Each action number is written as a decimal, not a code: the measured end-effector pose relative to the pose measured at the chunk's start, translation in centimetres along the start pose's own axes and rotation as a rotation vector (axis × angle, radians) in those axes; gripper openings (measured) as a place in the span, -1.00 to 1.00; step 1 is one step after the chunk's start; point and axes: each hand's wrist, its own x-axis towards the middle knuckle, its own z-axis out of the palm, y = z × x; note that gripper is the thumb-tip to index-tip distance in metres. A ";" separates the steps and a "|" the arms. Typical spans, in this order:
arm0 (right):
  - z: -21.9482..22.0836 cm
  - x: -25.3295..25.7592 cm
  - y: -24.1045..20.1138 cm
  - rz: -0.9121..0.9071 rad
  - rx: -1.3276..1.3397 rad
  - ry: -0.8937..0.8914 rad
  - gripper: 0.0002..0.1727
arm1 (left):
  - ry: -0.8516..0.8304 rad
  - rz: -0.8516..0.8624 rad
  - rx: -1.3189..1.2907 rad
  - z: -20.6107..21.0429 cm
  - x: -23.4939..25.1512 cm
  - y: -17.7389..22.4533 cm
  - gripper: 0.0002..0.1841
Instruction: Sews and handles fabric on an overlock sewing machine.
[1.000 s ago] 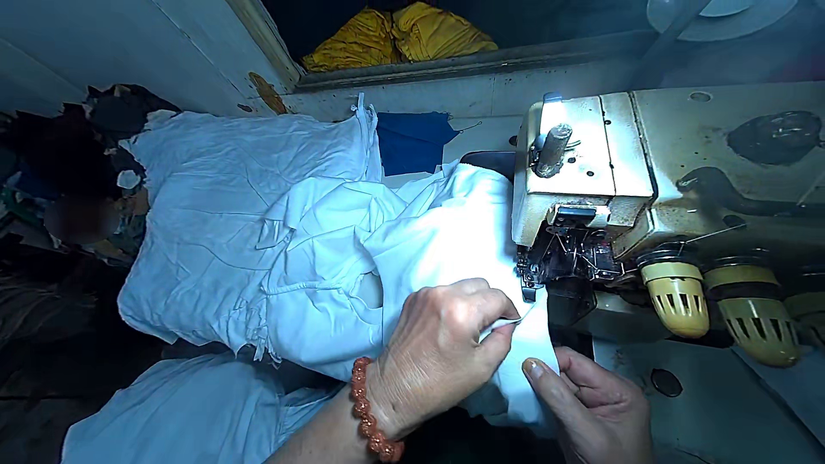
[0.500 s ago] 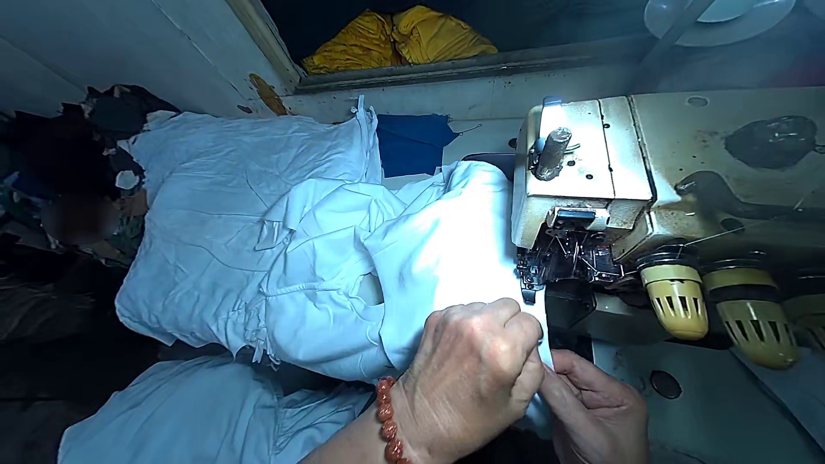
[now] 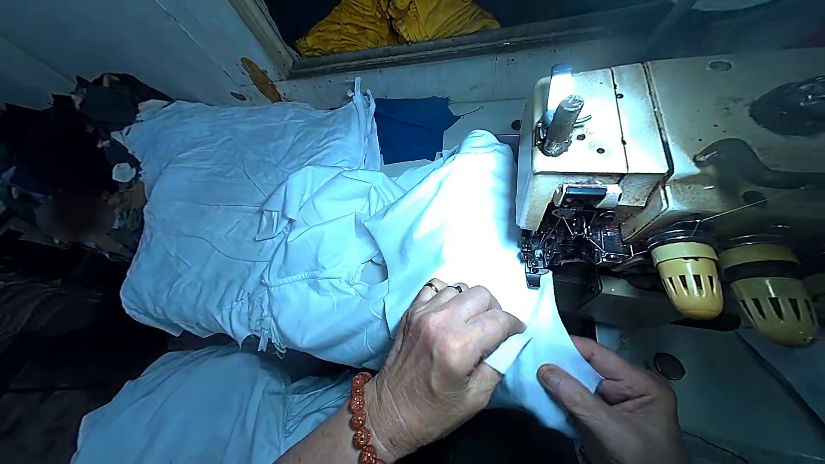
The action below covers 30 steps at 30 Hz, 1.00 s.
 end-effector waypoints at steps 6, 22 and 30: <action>0.5 -0.4 0.5 -0.036 0.014 -0.028 -0.63 | 0.022 0.153 0.062 0.4 0.0 0.9 -0.83; 5.5 1.9 2.5 -0.041 -0.084 -0.216 -0.81 | 0.105 0.030 0.266 1.2 3.4 -2.2 -0.80; 3.3 2.2 0.7 -0.285 -0.447 -0.233 -0.62 | 0.137 -0.308 0.087 -0.9 0.0 -1.6 -0.88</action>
